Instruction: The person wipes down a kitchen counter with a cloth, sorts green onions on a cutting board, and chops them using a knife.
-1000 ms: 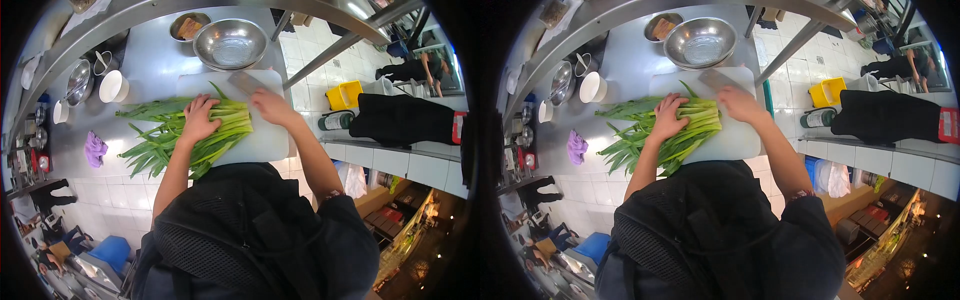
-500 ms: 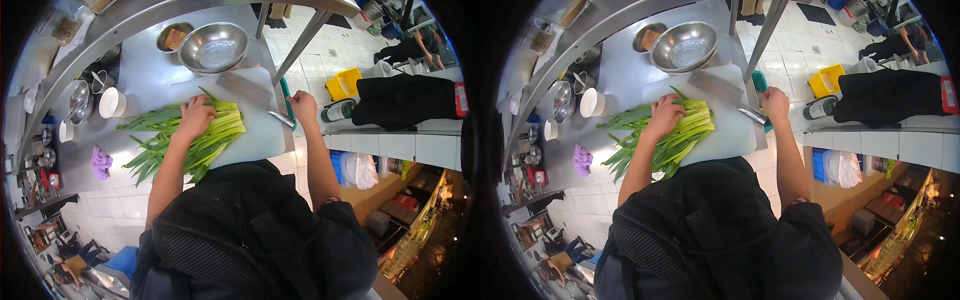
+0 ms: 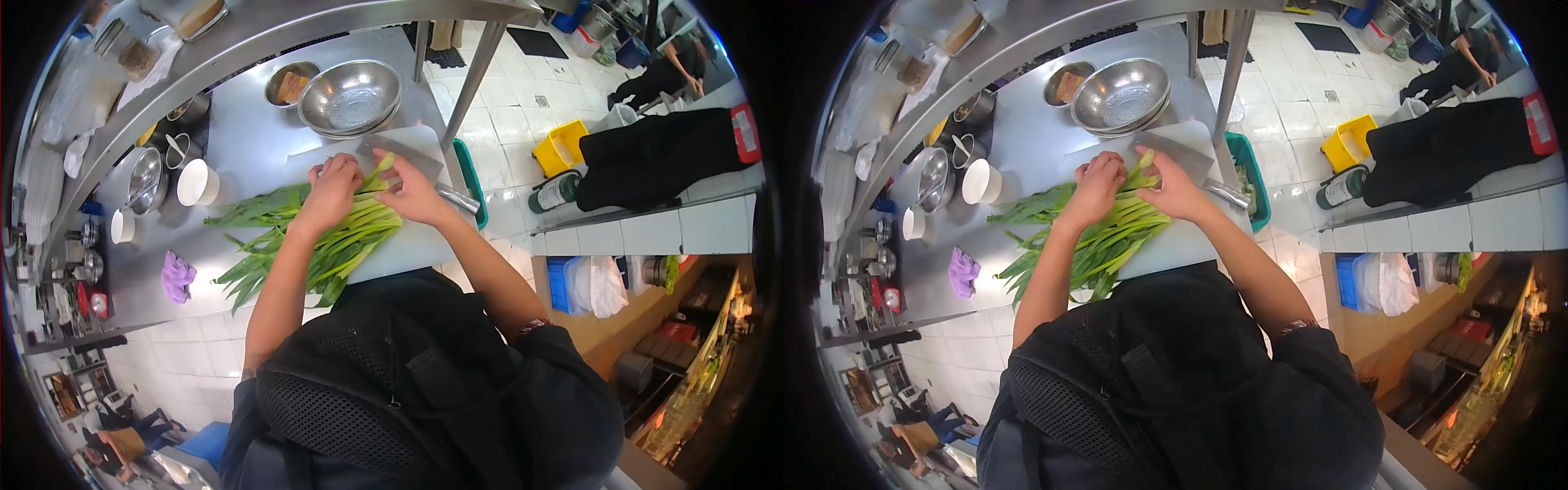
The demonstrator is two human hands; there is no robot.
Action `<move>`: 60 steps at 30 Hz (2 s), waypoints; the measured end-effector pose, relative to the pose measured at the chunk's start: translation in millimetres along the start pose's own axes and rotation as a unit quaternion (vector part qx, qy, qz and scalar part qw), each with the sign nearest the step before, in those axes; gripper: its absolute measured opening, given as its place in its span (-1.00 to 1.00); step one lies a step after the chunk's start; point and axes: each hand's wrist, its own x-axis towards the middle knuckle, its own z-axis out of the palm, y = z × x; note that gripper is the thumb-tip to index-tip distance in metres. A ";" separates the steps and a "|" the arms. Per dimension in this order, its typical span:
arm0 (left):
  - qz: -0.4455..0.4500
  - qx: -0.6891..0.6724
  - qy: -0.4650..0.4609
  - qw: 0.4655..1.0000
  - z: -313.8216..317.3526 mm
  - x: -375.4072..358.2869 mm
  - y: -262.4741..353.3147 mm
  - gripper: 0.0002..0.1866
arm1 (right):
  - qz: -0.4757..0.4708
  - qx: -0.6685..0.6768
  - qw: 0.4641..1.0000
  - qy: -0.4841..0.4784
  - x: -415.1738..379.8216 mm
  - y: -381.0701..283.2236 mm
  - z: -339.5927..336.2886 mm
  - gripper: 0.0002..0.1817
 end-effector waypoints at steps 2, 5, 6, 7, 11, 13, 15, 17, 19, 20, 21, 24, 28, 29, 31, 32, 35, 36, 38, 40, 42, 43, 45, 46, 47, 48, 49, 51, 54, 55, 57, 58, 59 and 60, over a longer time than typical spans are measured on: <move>-0.036 -0.097 0.009 0.995 0.1 0.8 4.5 -0.87 | 0.117 0.116 0.985 -0.052 -2.9 11.1 4.8 -0.63; -0.091 -0.310 -0.015 0.946 25.6 5.5 -26.2 -0.82 | 0.313 0.321 0.894 -0.027 -6.6 30.4 9.6 -0.66; -0.094 -0.314 -0.009 0.945 35.6 1.8 -35.7 -0.82 | 0.332 0.354 0.874 0.023 -8.2 32.0 10.6 -0.70; -0.090 -0.376 0.039 0.921 44.9 -0.9 -45.3 -0.79 | 0.349 0.386 0.851 0.075 -9.6 33.9 10.9 -0.74; -0.115 -0.349 0.094 0.925 44.2 -10.6 -48.3 -0.76 | 0.347 0.428 0.825 0.124 -24.0 41.2 -11.0 -0.79; -0.084 -0.253 0.067 0.962 46.1 -11.8 -33.5 -0.76 | 0.363 0.417 0.825 0.117 -29.9 43.4 -23.8 -0.79; -0.051 -0.154 0.043 0.986 49.3 -10.9 -9.8 -0.76 | 0.377 0.364 0.846 0.102 -37.5 49.3 -34.5 -0.75; 0.013 -0.016 0.036 0.999 55.2 -10.5 10.4 -0.77 | 0.390 0.308 0.864 0.084 -45.8 53.7 -45.5 -0.71; 0.014 -0.004 0.047 0.999 71.7 -10.3 7.3 -0.79 | 0.035 -0.434 0.895 0.092 -53.9 55.7 -58.1 -0.59; 0.018 0.013 0.058 0.998 75.7 -6.9 7.3 -0.80 | 0.036 -0.437 0.894 0.097 -55.4 57.7 -66.6 -0.59; 0.026 0.014 0.056 0.998 78.7 -4.3 6.4 -0.80 | 0.083 -0.443 0.892 0.034 -57.6 59.9 -74.3 -0.57; 0.029 0.005 0.050 0.998 79.7 -2.4 5.7 -0.83 | 0.158 -0.432 0.887 -0.040 -61.2 53.9 -82.8 -0.57; 0.040 0.008 0.036 0.999 78.7 1.3 5.9 -0.84 | 0.263 -0.418 0.869 -0.042 -69.7 25.7 -96.2 -0.58; 0.045 0.008 0.041 0.998 79.8 1.3 5.6 -0.85 | 0.263 -0.421 0.867 -0.044 -79.2 25.1 -101.1 -0.58; 0.042 0.010 0.047 0.998 85.5 0.1 4.6 -0.85 | 0.284 -0.365 0.886 -0.022 -101.8 24.0 -111.3 -0.63; 0.041 0.016 0.051 0.998 88.1 -1.2 4.1 -0.85 | 0.281 -0.368 0.886 -0.031 -108.7 15.7 -109.6 -0.63; 0.064 0.040 0.048 0.996 89.2 -0.1 5.9 -0.85 | 0.292 -0.284 0.913 0.021 -115.7 -21.0 -101.2 -0.70; 0.061 0.038 0.045 0.996 88.7 1.5 8.0 -0.85 | 0.276 -0.265 0.923 0.034 -112.4 -33.8 -92.2 -0.70; 0.074 0.072 0.024 0.994 87.0 7.4 12.9 -0.85 | 0.263 -0.243 0.932 0.056 -107.0 -46.2 -70.1 -0.69; 0.081 0.069 0.022 0.994 89.1 8.1 13.2 -0.83 | 0.302 -0.207 0.930 0.041 -92.1 -47.1 -50.8 -0.68; 0.085 0.065 0.023 0.994 91.0 7.4 15.3 -0.81 | 0.292 -0.252 0.923 0.008 -92.8 8.7 -33.6 -0.67; 0.083 0.060 0.022 0.994 90.6 6.4 15.8 -0.81 | 0.280 -0.295 0.913 -0.032 -97.0 31.5 -28.0 -0.65; 0.082 0.060 0.032 0.994 85.8 13.2 10.3 -0.81 | 0.266 -0.279 0.922 -0.020 -94.0 39.7 -30.6 -0.66; 0.082 0.059 0.041 0.994 83.9 13.1 6.1 -0.80 | 0.259 -0.261 0.930 -0.016 -93.5 43.8 -33.3 -0.66; 0.080 0.055 0.045 0.994 83.5 8.3 1.5 -0.79 | 0.258 -0.262 0.930 -0.020 -90.6 34.7 -37.1 -0.66; 0.077 0.053 0.047 0.995 76.7 6.9 -2.5 -0.79 | 0.335 -0.202 0.920 -0.028 -82.8 17.8 -44.8 -0.65; 0.059 0.033 0.065 0.996 67.4 9.0 -9.9 -0.79 | 0.406 -0.144 0.902 -0.038 -76.9 9.0 -53.1 -0.65; 0.035 0.004 0.101 0.994 38.6 2.6 -17.3 -0.81 | 0.323 -0.199 0.925 -0.019 -87.7 24.4 -61.5 -0.65; -0.008 -0.060 0.155 0.986 13.3 -16.7 -42.3 -0.83 | 0.245 -0.237 0.940 0.036 -94.9 35.0 -66.6 -0.66; -0.013 -0.067 0.165 0.984 10.1 -22.1 -51.7 -0.83 | 0.271 -0.258 0.927 0.033 -91.3 26.2 -69.9 -0.66; -0.019 -0.070 0.148 0.986 10.4 -32.6 -58.6 -0.86 | 0.329 -0.278 0.902 0.021 -77.8 -2.6 -70.8 -0.65; -0.024 -0.076 0.134 0.988 12.4 -38.6 -59.4 -0.89 | 0.332 -0.276 0.902 0.021 -78.0 -0.9 -65.7 -0.65; -0.024 -0.076 0.131 0.988 14.6 -45.0 -55.5 -0.89 | 0.245 -0.285 0.925 0.052 -77.6 1.8 -60.0 -0.64; -0.008 -0.071 0.099 0.993 17.9 -51.7 -49.2 -0.92 | 0.155 -0.293 0.940 0.083 -76.3 5.2 -54.7 -0.62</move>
